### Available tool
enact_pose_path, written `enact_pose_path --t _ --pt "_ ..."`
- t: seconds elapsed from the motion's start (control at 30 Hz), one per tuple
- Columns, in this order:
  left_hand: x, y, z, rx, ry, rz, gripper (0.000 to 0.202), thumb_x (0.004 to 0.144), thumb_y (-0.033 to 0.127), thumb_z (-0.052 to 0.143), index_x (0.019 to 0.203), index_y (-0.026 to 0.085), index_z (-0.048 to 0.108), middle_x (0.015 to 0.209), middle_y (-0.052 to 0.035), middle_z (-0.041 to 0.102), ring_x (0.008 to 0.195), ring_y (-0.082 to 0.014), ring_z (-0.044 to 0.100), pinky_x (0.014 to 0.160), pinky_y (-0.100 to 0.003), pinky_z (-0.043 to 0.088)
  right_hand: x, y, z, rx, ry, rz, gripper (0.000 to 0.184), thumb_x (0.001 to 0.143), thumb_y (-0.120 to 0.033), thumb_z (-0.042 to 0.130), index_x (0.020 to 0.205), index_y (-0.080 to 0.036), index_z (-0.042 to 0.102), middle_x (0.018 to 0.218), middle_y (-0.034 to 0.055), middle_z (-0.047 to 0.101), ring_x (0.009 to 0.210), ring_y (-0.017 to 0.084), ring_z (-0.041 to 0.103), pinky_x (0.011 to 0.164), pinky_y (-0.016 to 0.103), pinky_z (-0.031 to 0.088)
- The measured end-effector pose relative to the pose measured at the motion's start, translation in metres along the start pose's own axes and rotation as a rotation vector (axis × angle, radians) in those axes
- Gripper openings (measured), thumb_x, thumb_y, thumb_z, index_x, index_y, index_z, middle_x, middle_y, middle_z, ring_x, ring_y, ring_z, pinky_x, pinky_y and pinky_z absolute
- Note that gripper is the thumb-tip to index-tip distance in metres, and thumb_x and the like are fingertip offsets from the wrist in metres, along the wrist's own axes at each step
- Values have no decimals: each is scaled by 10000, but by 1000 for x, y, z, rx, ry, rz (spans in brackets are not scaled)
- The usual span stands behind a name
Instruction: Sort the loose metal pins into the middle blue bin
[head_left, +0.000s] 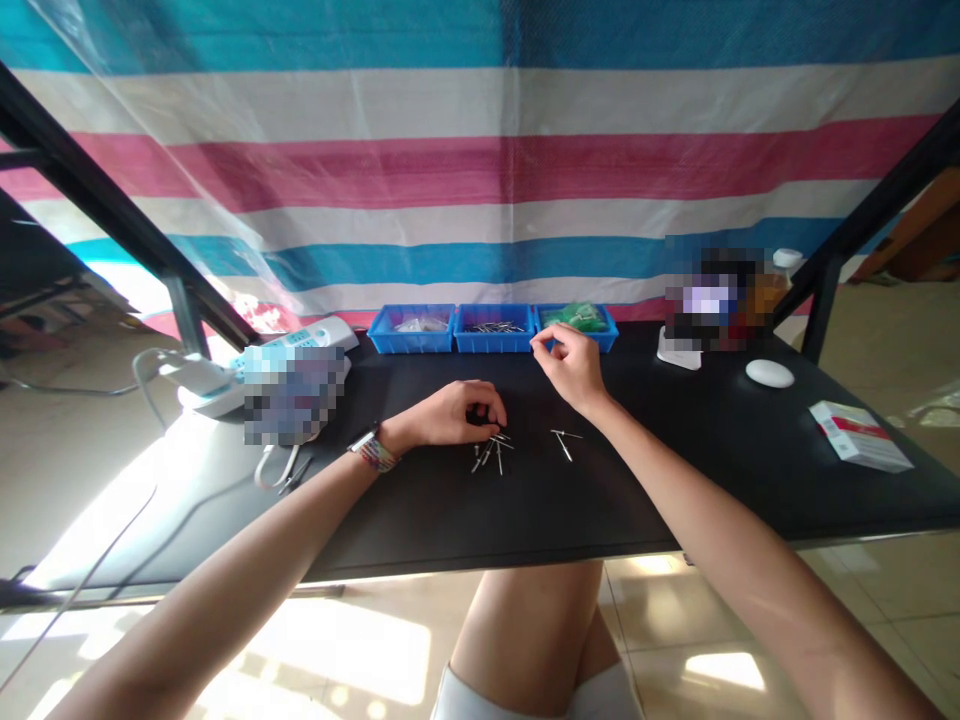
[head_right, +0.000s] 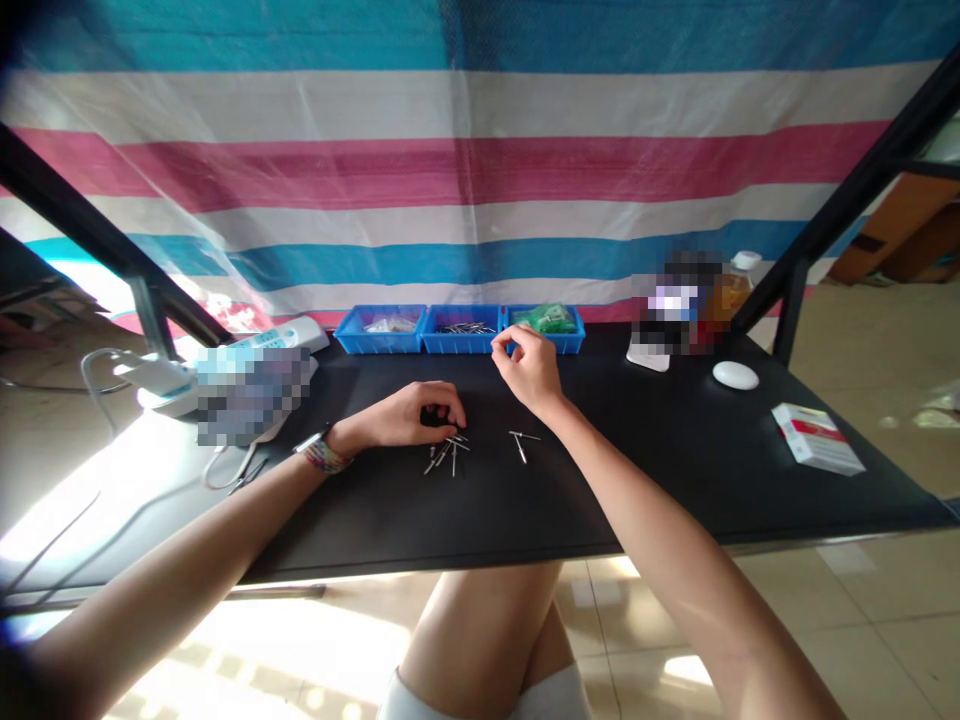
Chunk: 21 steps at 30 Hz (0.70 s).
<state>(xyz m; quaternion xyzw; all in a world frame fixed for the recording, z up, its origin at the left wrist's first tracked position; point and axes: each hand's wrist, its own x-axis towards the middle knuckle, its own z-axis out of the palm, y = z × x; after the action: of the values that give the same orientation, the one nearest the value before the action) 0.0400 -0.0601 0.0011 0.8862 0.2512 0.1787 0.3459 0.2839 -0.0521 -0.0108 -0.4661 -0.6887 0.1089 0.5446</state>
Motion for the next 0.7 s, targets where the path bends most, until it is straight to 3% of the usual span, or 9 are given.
enact_pose_path --t 0.23,0.47,0.7 --pt "1 -9 5 -52 108 -38 160 928 289 670 977 183 779 890 -52 736 726 -153 620 679 -252 484 -11 -10 4 -270 -231 -170 141 946 -172 586 875 -216 699 1001 65 720 669 161 572 677 303 426" --pt "0 -4 3 -3 95 -6 200 836 192 679 992 197 804 937 -59 715 736 -150 617 674 -245 500 -13 -12 4 -280 -259 -190 151 970 -184 575 879 -215 691 1004 63 722 684 159 580 669 300 420" --pt "4 -7 3 -46 182 -66 243 852 268 687 1047 211 820 863 -32 662 687 -138 603 640 -238 488 -13 -13 6 -258 -338 -150 111 935 -167 617 871 -220 691 973 41 710 689 149 573 652 287 401"
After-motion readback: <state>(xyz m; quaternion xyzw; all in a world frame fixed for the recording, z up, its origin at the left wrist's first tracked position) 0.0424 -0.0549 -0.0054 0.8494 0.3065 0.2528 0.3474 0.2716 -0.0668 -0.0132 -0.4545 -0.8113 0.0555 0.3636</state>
